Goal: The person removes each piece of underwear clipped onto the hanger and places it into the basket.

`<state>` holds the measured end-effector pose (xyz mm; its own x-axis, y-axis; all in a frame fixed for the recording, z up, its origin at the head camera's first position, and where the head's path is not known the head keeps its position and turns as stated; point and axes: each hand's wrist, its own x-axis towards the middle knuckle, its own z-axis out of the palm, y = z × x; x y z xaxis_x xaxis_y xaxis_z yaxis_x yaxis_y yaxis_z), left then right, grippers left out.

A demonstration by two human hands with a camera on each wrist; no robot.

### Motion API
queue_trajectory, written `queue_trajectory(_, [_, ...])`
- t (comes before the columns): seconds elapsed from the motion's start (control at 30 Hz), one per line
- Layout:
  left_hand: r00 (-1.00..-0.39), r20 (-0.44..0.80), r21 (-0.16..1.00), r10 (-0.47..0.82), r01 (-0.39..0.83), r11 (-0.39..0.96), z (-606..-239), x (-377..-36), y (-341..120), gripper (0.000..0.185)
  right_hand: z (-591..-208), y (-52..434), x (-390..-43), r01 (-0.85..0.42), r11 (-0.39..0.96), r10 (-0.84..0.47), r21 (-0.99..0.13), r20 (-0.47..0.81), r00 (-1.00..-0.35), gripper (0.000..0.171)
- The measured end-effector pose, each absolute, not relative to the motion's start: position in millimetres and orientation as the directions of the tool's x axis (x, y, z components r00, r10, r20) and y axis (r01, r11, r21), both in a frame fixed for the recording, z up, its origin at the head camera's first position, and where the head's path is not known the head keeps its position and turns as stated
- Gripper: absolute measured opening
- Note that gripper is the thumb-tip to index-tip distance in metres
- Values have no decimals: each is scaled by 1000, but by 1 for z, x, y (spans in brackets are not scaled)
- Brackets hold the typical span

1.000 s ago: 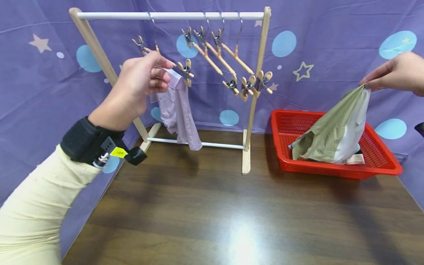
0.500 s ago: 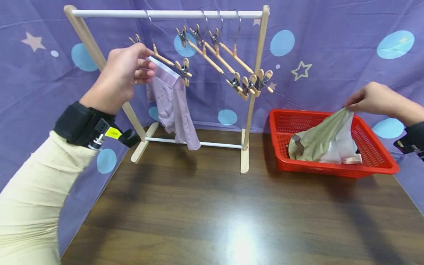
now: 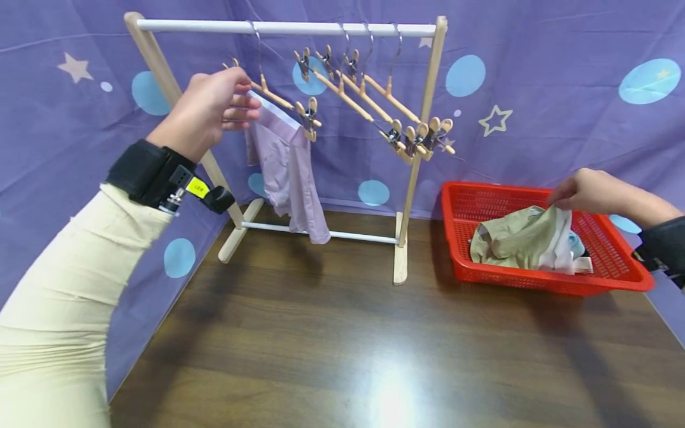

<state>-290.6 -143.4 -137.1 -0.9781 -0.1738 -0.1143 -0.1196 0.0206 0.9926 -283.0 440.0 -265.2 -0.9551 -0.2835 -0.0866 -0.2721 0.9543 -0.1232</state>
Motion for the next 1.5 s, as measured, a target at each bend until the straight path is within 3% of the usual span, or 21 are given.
queue_trajectory(0.5, [-967, -186, 971, -177, -209, 119, -129, -308, -139, 18, -263, 432, -277, -286, 954, -293, -93, -71, -954, 28])
queue_trajectory(0.67, [-959, -239, 962, -154, -255, 97, -124, -314, -139, 18, -261, 430, -275, -288, 952, -295, -100, -66, -953, 28])
queue_trajectory(0.87, [-924, -360, 933, -127, -361, -17, -124, -333, -139, 40, -260, 428, -274, -290, 949, -299, -122, -62, -952, 27])
queue_trajectory(1.07, [-850, -525, 844, -54, -511, -160, -122, -352, -137, 13, -260, 426, -271, -282, 950, -293, -136, -71, -953, 26])
queue_trajectory(1.2, [-821, -571, 806, -15, -558, -197, -119, -358, -133, 4, -259, 424, -268, -278, 950, -290, -142, -75, -954, 26])
queue_trajectory(1.5, [-853, -518, 836, -68, -489, -248, -120, -358, -124, 6, -258, 419, -261, -314, 945, -319, -92, -52, -946, 28])
